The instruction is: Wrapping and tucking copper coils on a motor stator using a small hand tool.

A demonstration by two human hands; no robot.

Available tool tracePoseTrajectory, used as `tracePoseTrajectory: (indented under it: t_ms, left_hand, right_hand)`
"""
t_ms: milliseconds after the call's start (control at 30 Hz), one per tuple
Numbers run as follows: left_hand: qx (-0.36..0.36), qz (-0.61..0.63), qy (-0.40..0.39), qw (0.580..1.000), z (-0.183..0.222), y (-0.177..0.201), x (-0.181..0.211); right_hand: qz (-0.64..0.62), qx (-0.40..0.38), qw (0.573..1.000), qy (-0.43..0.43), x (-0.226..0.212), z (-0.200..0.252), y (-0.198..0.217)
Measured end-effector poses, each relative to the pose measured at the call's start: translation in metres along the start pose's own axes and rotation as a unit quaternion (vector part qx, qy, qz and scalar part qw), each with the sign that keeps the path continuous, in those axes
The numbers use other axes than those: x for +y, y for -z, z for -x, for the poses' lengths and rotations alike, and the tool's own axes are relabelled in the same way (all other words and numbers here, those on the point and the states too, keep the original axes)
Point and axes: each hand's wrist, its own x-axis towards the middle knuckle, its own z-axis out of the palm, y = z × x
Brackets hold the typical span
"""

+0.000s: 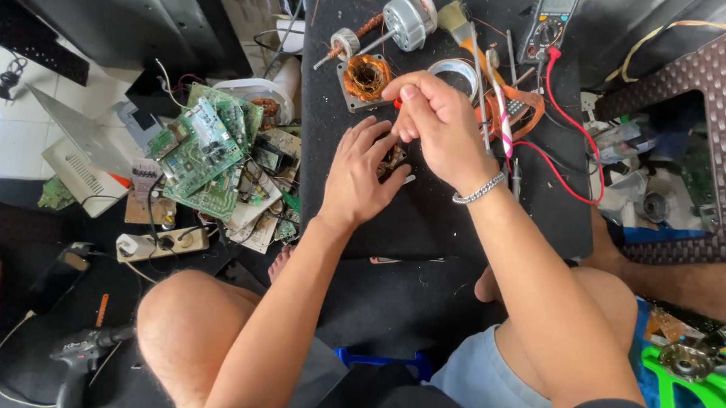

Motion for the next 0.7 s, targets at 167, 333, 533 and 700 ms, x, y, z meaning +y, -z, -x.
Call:
tracePoseTrajectory:
  t_ms: [167, 333, 533, 700]
  left_hand:
    - [0.055, 0.074, 0.043, 0.995, -0.013, 0.012, 0.025]
    - [0.015, 0.321, 0.148, 0.935, -0.024, 0.033, 0.039]
    - [-0.009, 0.421, 0.146, 0.895, -0.029, 0.023, 0.052]
    - [0.065, 0.346, 0.237, 0.906, -0.036, 0.046, 0.059]
  right_hand:
    - [0.013, 0.013, 1.000, -0.004, -0.012, 0.003, 0.000]
    - [-0.005, 0.081, 0.996, -0.039, 0.001, 0.015, 0.009]
    - [-0.032, 0.044, 0.998, -0.013, -0.018, 0.022, -0.005]
    - [-0.033, -0.024, 0.991, -0.126, 0.014, 0.021, 0.006]
